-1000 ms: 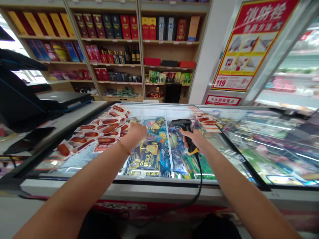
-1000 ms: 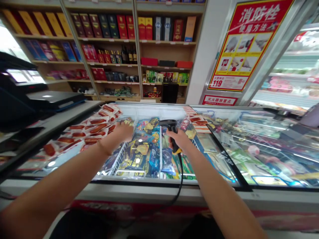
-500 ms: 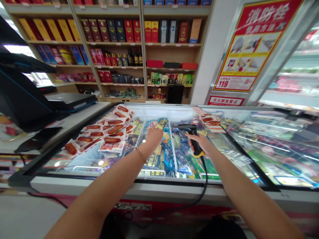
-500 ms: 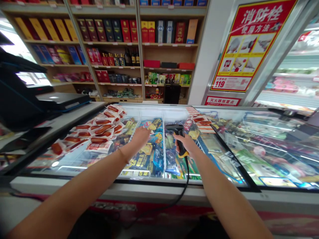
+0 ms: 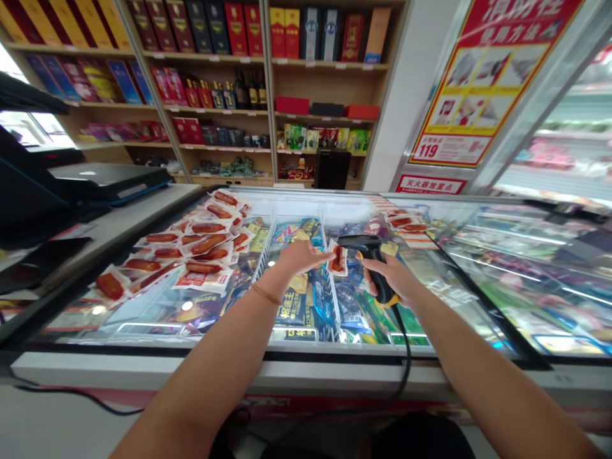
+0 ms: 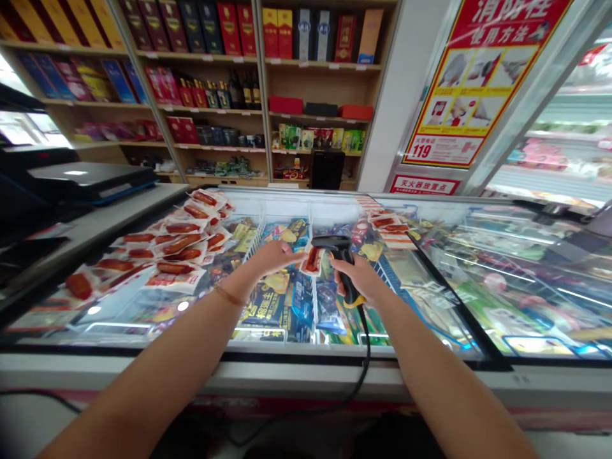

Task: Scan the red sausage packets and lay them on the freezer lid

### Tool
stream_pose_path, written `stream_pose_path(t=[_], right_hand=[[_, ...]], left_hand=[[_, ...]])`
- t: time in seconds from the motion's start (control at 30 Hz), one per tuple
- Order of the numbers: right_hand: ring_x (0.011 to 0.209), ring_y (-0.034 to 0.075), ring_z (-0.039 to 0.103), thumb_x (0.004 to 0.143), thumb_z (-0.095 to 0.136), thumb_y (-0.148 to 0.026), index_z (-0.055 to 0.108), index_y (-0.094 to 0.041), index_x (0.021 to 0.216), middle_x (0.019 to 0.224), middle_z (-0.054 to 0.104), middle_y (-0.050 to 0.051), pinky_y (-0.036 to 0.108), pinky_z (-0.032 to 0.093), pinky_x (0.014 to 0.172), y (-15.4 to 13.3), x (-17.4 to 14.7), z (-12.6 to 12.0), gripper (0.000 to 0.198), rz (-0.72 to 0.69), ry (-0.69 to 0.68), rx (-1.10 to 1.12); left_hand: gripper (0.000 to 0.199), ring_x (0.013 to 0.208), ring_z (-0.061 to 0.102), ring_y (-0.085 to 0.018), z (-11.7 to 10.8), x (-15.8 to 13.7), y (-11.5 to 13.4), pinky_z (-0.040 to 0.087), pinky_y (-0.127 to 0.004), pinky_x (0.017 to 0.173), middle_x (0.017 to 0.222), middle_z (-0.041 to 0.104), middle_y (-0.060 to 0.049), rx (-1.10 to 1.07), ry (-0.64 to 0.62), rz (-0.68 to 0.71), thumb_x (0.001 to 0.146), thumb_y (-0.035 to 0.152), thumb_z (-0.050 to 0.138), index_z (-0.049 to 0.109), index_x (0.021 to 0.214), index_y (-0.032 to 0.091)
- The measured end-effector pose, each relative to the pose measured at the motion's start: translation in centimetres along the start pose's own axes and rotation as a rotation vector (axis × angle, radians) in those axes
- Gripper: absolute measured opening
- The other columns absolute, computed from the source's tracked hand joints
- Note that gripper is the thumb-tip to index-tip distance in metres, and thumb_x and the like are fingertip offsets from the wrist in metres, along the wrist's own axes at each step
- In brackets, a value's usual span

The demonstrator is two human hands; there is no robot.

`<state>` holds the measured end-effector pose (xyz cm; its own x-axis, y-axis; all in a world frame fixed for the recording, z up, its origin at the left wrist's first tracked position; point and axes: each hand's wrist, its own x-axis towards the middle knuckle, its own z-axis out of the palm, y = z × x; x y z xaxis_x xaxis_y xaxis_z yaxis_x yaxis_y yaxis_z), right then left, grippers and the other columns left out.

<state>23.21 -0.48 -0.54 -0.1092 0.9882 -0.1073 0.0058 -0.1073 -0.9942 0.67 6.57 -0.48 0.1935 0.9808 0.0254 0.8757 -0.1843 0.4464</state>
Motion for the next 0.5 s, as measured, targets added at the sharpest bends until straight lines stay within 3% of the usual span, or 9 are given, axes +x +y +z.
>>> stream_pose_path(t=[0.1,0.23,0.43,0.5], right_hand=[[0.035,0.012,0.051,0.075,0.069,-0.037,0.051,-0.019,0.083,0.053,0.057,-0.003,0.025,0.042,0.037,-0.2,-0.1,-0.1,0.026,0.014,0.029,-0.013],[0.035,0.012,0.051,0.077,0.067,-0.037,0.052,-0.019,0.088,0.055,0.058,-0.003,0.025,0.042,0.038,-0.1,-0.1,-0.1,0.026,0.015,0.025,-0.042],[0.037,0.012,0.052,0.075,0.07,-0.042,0.053,-0.018,0.104,0.055,0.058,-0.005,0.024,0.04,0.037,0.0,-0.8,0.6,0.041,-0.002,-0.021,-0.064],[0.038,0.012,0.052,0.074,0.071,-0.044,0.053,-0.018,0.103,0.056,0.058,-0.005,0.024,0.042,0.039,-0.1,-1.1,1.0,0.043,-0.022,-0.025,-0.088]], left_hand=[[0.051,0.085,0.067,-0.027,1.0,-0.4,2.1,0.047,-0.033,0.072,0.085,0.072,-0.008,0.045,-0.059,0.057,0.06,0.069,0.07,0.07,0.076,0.02],[0.03,0.084,0.067,-0.024,1.7,-0.3,2.9,0.047,-0.031,0.071,0.086,0.072,-0.007,-0.002,-0.067,0.075,0.071,0.049,0.069,0.071,0.081,0.021],[0.017,0.084,0.068,-0.018,1.3,1.4,0.1,0.051,-0.026,0.072,0.087,0.072,-0.006,-0.293,0.217,-0.035,0.085,0.027,0.057,0.069,0.084,0.017],[0.018,0.077,0.068,-0.016,1.4,2.2,-0.8,0.053,-0.024,0.067,0.085,0.072,-0.006,-0.471,0.248,-0.11,0.087,0.026,0.053,0.068,0.087,0.016]])
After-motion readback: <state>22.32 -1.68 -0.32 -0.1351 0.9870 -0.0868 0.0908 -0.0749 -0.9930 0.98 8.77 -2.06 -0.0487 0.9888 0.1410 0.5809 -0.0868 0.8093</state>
